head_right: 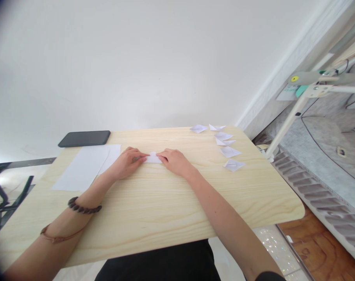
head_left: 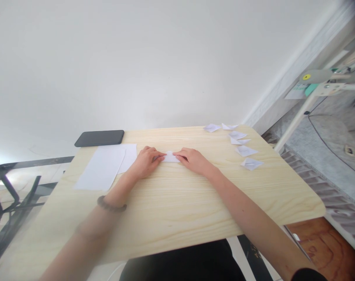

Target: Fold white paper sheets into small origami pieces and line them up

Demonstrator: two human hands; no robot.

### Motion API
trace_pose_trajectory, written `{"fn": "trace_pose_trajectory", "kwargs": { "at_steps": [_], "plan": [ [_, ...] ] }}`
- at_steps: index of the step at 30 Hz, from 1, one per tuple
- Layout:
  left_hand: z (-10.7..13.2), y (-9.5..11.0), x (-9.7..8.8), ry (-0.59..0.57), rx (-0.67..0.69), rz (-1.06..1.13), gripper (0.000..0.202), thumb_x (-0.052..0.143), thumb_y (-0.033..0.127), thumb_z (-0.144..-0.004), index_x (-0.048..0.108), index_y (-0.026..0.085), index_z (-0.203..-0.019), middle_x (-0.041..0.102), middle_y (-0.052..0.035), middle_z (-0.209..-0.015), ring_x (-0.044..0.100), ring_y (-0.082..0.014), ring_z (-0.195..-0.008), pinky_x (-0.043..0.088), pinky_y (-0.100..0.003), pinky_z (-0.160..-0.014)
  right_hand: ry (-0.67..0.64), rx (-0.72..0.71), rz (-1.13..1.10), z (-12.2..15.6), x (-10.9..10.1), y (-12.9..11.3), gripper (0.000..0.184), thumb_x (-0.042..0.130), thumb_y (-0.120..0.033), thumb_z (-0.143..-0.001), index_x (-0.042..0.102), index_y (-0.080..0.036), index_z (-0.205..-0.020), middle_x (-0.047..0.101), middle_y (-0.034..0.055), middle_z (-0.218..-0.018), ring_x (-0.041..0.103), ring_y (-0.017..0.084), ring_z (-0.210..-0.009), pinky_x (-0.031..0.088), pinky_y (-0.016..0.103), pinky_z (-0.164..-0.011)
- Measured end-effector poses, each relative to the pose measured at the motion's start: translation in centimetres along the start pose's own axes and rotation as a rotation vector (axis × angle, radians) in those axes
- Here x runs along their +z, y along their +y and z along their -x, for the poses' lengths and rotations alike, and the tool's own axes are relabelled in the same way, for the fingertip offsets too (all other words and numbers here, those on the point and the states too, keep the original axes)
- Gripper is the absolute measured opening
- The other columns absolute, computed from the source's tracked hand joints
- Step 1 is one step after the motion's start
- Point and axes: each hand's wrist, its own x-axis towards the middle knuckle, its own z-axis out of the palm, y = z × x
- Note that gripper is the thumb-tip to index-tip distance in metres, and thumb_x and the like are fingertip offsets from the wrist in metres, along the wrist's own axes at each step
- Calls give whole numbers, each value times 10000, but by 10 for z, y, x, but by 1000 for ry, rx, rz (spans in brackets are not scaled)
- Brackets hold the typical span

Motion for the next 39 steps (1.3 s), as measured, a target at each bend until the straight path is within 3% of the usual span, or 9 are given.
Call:
{"fn": "trace_pose_trajectory", "kwargs": {
  "at_steps": [8,14,20,33,39],
  "plan": [
    [0,-1,2,24,-47,-1,292,423,373,-821,649,246,-957,588,-52,-813,464,-229,-903,367,-387,-824,58,-22,0,3,3,0,285,377,-266,-876,607,-199,-1030,589,45,-865,543,129,-794,399,259,-750],
    [-1,-1,1,16,-51,18,298,426,370,-820,651,225,-951,593,-56,-800,464,-229,-908,362,-383,-836,166,86,-27,1,15,0,295,533,-414,-767,617,-192,-943,600,37,-864,536,144,-819,395,271,-746],
    [0,-3,3,13,-70,10,291,426,372,-822,641,262,-984,575,-53,-799,434,-239,-932,341,-400,-842,145,117,-61,-3,18,3,167,533,-304,-781,624,-205,-880,623,14,-829,536,122,-753,389,257,-697],
    [3,-9,1,-15,-96,-14,304,382,286,-836,572,324,-1070,515,-45,-925,396,-247,-967,306,-446,-848,115,95,-72,0,15,4,179,507,-275,-803,586,-203,-945,546,28,-900,538,117,-806,395,267,-757],
    [2,-9,1,-24,-142,-10,311,392,303,-824,520,299,-1108,506,-46,-1010,379,-263,-1014,292,-473,-866,143,-62,141,3,14,-4,263,435,-172,-836,589,-282,-1021,479,43,-982,461,152,-870,370,303,-802]
  ]
}}
